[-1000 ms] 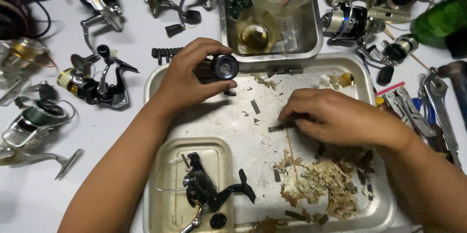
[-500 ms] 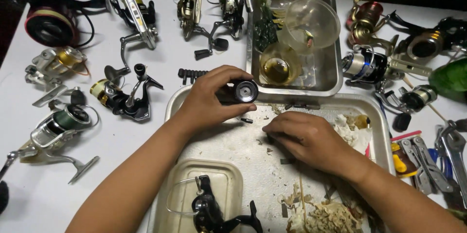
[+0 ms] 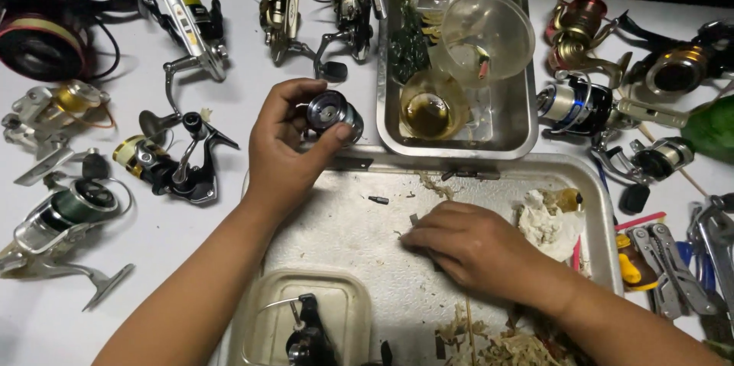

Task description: Servicing and cleaning the internal components of a fishing reel spool on a workbench.

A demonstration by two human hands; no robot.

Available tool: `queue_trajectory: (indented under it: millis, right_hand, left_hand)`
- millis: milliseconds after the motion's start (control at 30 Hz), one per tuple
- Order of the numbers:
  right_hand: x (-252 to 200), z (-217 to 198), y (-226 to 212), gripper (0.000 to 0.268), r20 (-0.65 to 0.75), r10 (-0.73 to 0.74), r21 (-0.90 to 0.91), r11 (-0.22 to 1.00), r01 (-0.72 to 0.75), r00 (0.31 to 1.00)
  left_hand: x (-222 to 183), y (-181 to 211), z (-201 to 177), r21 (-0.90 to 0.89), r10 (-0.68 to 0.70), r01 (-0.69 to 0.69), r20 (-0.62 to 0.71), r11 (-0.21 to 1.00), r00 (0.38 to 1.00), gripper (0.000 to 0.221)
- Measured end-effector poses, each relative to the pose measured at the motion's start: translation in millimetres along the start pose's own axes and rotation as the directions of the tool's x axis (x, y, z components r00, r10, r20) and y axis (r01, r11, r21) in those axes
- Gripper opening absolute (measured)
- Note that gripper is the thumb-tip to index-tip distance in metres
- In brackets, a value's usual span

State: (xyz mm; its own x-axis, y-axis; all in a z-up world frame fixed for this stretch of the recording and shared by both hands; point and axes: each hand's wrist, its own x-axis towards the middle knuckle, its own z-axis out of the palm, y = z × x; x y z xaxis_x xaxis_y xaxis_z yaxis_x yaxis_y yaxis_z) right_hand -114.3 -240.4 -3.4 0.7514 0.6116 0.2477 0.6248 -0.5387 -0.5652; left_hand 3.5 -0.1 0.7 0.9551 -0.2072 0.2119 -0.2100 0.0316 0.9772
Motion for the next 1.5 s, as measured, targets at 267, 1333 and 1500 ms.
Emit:
queue_trajectory:
  millis: [267,1333,1500]
  right_hand:
    - [-7,-41,13,0.032,-0.269,0.118,-0.368,0.904,-0.216,0.956]
    - [34,-38,-24,0.057,0.138,0.654,-0.483,0.7,-0.526,0.744]
    - [67,-24,-41,0.06,0.218,0.634,-0.356,0.759,-0.545,0.742]
  left_hand:
    - [2,-19,-6,-0.107,0.039,-0.049,-0.096,0.993,0.995,0.047]
    - [-33,-10,-16,-0.191,0.164,-0.167,-0.032,0.967,0.986,0.055]
    - [-31,-12,-22,-0.262,0.167,-0.18,-0.072,0.948,0.983,0.052]
